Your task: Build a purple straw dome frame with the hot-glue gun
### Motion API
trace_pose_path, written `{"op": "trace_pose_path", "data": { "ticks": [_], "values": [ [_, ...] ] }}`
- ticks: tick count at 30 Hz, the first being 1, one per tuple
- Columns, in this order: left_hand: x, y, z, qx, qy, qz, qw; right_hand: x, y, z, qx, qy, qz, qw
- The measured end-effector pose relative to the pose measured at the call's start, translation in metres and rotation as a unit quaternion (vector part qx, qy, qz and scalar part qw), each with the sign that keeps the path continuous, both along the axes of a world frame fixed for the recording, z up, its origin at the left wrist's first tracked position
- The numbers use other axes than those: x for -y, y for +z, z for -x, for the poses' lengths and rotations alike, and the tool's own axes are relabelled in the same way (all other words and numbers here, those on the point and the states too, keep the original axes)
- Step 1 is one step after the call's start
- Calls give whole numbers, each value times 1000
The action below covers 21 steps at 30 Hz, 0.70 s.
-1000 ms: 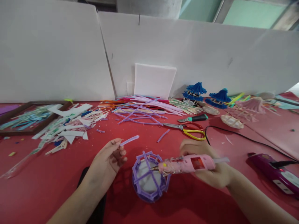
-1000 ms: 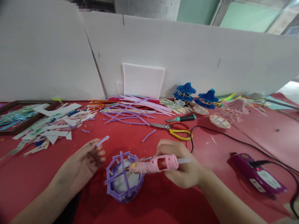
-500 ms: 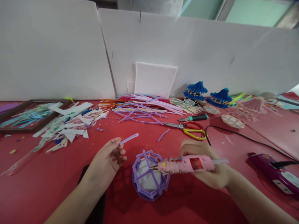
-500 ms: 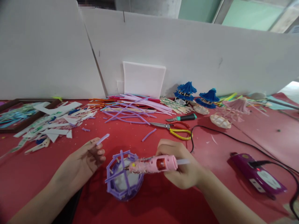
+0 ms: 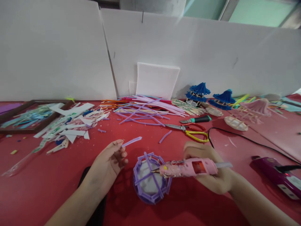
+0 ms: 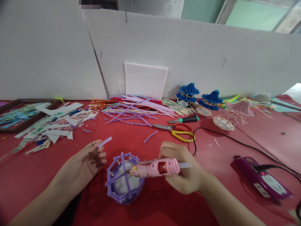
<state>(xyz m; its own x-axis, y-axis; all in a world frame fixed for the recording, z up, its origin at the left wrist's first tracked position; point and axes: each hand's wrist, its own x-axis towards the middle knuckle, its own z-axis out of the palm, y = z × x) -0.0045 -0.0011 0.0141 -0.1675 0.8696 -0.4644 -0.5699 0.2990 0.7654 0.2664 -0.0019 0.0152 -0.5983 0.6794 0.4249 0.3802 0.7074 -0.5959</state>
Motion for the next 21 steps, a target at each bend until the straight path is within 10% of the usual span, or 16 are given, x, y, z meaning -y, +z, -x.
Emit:
{"op": "trace_pose_path", "data": {
  "ticks": [21],
  "values": [
    [-1,-1,0,-4,-5,1,1000,2,5,-1,10,-10,-1,1000]
  ]
}}
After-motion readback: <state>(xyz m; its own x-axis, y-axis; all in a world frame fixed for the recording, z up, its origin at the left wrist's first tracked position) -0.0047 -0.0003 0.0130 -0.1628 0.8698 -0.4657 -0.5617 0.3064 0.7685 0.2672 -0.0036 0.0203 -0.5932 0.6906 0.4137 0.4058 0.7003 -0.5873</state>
